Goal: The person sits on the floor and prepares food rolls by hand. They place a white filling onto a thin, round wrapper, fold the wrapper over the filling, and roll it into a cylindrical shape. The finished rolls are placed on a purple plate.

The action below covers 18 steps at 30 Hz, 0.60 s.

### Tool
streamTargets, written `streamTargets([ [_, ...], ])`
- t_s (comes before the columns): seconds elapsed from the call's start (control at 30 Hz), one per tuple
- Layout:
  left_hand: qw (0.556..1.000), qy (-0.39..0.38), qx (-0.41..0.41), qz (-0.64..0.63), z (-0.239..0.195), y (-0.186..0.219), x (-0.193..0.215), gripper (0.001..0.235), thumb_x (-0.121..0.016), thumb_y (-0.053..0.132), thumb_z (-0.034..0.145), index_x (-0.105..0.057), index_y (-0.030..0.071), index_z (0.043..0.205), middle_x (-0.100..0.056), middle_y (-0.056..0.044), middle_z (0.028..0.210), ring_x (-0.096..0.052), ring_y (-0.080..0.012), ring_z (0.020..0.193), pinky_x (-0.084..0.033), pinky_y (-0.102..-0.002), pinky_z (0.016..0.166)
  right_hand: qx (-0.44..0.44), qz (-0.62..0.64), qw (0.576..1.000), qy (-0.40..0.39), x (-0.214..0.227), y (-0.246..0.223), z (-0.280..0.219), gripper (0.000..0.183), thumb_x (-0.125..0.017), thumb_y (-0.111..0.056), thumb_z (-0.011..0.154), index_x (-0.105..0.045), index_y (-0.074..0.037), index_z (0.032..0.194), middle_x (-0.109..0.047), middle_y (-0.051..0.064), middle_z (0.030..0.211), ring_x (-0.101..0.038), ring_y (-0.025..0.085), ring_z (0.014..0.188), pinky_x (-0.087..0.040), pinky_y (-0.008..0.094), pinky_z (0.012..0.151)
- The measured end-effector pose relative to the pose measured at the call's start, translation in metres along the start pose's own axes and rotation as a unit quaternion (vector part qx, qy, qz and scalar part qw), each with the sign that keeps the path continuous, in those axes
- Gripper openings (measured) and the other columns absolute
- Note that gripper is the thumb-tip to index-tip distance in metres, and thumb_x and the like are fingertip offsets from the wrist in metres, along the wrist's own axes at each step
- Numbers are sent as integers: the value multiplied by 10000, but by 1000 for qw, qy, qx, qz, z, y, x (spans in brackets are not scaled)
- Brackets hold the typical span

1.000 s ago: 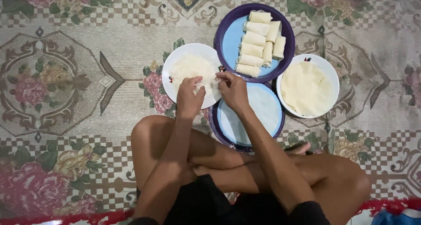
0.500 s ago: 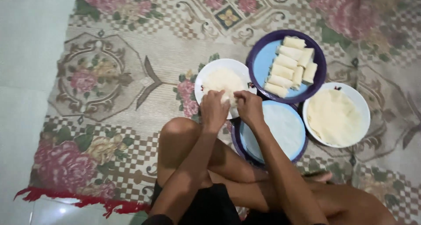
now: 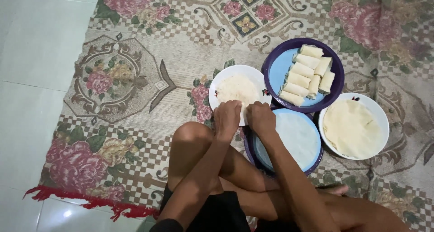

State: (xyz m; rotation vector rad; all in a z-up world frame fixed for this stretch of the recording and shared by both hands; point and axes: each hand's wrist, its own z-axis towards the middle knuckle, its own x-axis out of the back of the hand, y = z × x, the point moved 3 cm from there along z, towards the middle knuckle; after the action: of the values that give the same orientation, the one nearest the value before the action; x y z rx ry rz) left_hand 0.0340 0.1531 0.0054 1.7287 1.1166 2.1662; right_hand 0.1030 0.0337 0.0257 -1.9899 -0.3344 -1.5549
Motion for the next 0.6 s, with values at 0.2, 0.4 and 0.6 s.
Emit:
streamTargets([
  [0.2, 996, 28, -58, -67, 2, 7, 13, 209, -516, 149, 1064, -705, 100, 1140, -615, -148, 869, -626, -423, 849, -545, -536, 739, -25, 183, 982, 38, -1, 21, 9, 150, -675, -183, 949, -775, -106, 1030, -716, 126, 910, -727, 329, 888, -602, 467, 752],
  [0.4, 995, 19, -71, -73, 7, -9, -10, 191, -556, 150, 1035, -724, 162, 1124, -638, -168, 878, -628, -456, 831, -541, -570, 706, 7, 239, 970, 50, -1, 33, 13, 232, -587, -65, 947, -794, -107, 1043, -702, 195, 942, -684, 463, 932, -584, 518, 783],
  [0.6, 999, -7, 26, -38, 4, -1, 0, 197, -697, 301, 919, -692, 109, 877, -608, -144, 783, -650, -431, 812, -523, -580, 705, 38, 120, 992, 27, 13, 15, 9, 239, -681, -179, 943, -760, -73, 1142, -694, 176, 933, -696, 380, 912, -602, 463, 780],
])
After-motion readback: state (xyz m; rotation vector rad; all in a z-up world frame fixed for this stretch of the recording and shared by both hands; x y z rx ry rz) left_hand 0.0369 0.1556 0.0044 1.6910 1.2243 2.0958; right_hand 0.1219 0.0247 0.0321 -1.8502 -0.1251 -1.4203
